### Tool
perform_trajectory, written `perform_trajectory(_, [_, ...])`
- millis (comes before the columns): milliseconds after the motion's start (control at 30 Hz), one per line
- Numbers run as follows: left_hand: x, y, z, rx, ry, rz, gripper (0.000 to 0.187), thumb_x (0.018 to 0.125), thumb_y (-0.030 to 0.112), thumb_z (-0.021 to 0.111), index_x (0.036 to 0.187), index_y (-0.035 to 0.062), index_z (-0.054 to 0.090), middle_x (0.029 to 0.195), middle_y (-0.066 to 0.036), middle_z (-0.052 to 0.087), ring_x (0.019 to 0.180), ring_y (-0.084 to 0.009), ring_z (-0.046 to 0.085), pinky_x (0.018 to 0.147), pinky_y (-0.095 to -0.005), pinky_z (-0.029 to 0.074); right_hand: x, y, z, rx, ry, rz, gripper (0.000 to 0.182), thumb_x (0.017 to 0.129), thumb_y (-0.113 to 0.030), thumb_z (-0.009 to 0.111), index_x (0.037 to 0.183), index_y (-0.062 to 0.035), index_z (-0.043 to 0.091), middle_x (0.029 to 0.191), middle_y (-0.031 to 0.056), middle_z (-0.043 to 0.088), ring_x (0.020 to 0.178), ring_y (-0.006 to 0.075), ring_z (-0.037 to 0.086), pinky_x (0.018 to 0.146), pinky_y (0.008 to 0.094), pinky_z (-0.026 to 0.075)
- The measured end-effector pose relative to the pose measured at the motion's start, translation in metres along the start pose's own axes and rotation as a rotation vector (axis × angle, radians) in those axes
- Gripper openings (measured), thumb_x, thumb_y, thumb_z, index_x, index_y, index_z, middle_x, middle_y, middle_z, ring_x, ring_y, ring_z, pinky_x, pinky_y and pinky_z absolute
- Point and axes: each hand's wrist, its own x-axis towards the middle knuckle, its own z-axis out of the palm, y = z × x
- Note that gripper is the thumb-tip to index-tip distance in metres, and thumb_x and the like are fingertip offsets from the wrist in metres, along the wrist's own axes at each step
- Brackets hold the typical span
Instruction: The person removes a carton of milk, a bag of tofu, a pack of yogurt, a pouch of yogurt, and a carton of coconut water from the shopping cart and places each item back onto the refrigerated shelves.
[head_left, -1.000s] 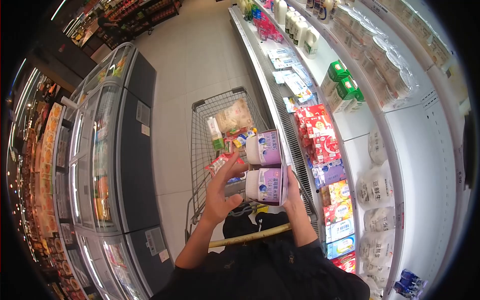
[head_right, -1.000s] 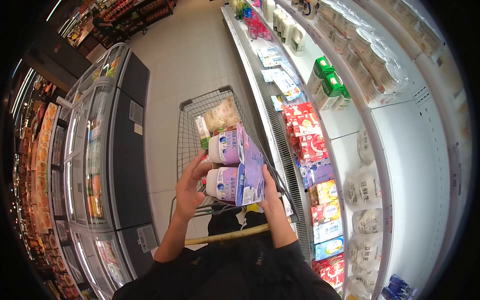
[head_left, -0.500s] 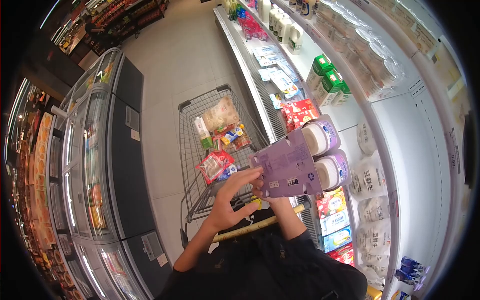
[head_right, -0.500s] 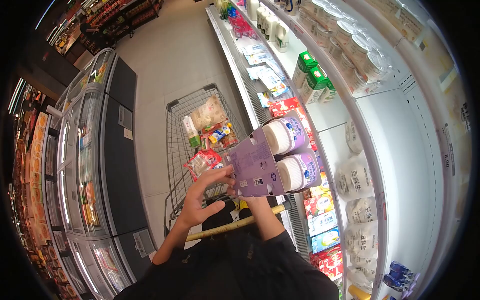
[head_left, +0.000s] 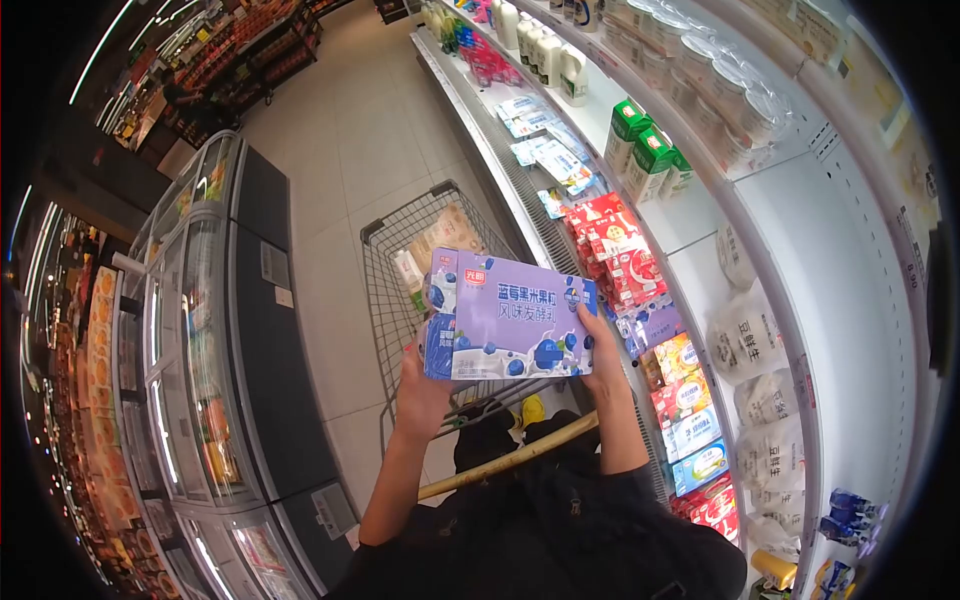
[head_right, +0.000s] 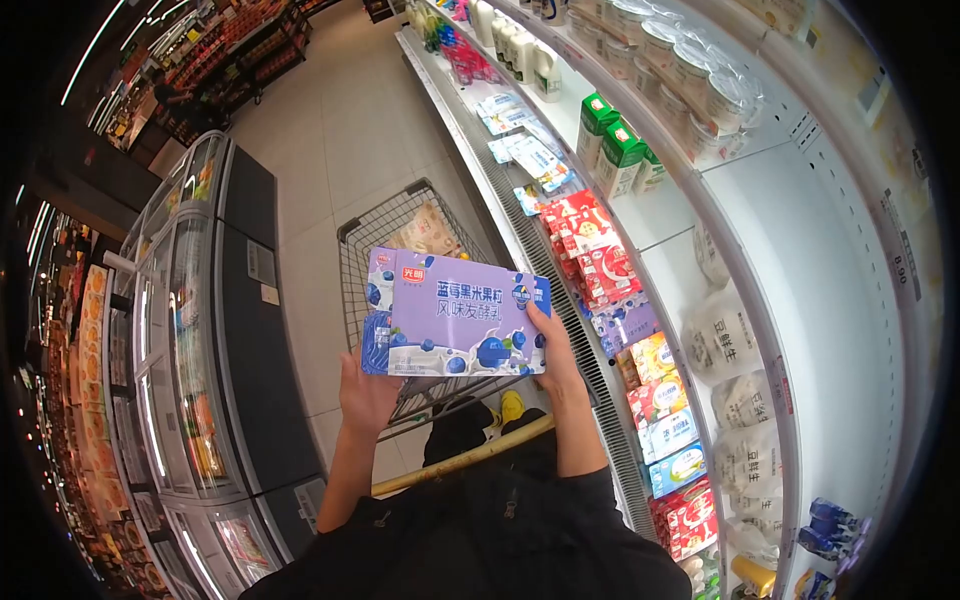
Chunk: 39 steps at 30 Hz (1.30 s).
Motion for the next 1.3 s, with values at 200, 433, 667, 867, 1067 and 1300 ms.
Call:
perform_trajectory(200, [0.006,0.014,-0.018,0.027,-0.175,0.075,0.098,0.096,0.070,0.058,0.158,-0.0010,0.031,0.150,-0.017,0.053,0.136,-0.0265,0.057,0.111,-0.0422,0.048,-0.005,-0.006,-0.002,-0.057,0.045,-0.039,0.048,0.100,-0.027,0.069,0.138,-0.0014,0.056,0.124,0.0104,0.069,0.106,0.0160,0.069,0.091,0.0311,0.057])
perform_trajectory(433, [0.020,-0.004,-0.008,0.148,-0.099,-0.184,0.067,0.097,0.025,0.068,0.152,-0.0012,0.039,0.141,-0.017,0.057,0.126,-0.0236,0.062,0.106,-0.0380,0.051,-0.028,-0.028,-0.034,-0.128,0.087,-0.036,0.054,0.102,-0.035,0.064,0.145,-0.0047,0.052,0.132,0.0065,0.064,0.119,0.0166,0.063,0.103,0.0348,0.051])
perform_trajectory(667, [0.027,-0.037,0.024,-0.013,-0.089,-0.371,0.062,0.095,0.014,0.065,0.149,-0.0007,0.040,0.136,-0.014,0.060,0.123,-0.0232,0.064,0.105,-0.0382,0.054,-0.056,-0.034,-0.072,0.370,-0.024,-0.176,0.057,0.106,-0.040,0.058,0.150,-0.0049,0.047,0.145,0.0142,0.059,0.135,0.0299,0.056,0.117,0.0477,0.041])
perform_trajectory(867, [0.042,-0.059,0.076,0.058,-0.174,-0.438,0.060,0.096,0.016,0.066,0.146,0.0007,0.035,0.132,-0.015,0.061,0.113,-0.0242,0.070,0.097,-0.0438,0.060,-0.070,-0.015,-0.087,0.617,0.087,-0.301,0.057,0.105,-0.034,0.062,0.146,0.0023,0.047,0.142,0.0169,0.057,0.135,0.0303,0.052,0.120,0.0410,0.039])
perform_trajectory(1067, [0.065,-0.088,0.109,0.163,-0.231,-0.567,0.054,0.096,0.025,0.073,0.126,0.0026,0.034,0.121,-0.018,0.062,0.104,-0.0253,0.071,0.089,-0.0425,0.059,-0.084,-0.018,-0.095,0.439,0.282,-0.293,0.047,0.103,-0.031,0.064,0.141,-0.0043,0.054,0.140,0.0128,0.060,0.128,0.0265,0.057,0.114,0.0464,0.041])
perform_trajectory(1300, [0.090,-0.115,0.162,0.320,-0.323,-0.523,0.074,0.093,0.027,0.077,0.142,-0.0013,0.029,0.127,-0.020,0.059,0.106,-0.0253,0.070,0.084,-0.0411,0.061,-0.078,-0.037,-0.116,0.532,0.391,-0.345,0.050,0.102,-0.026,0.067,0.145,-0.0069,0.048,0.138,0.0100,0.059,0.129,0.0259,0.055,0.112,0.0464,0.043])
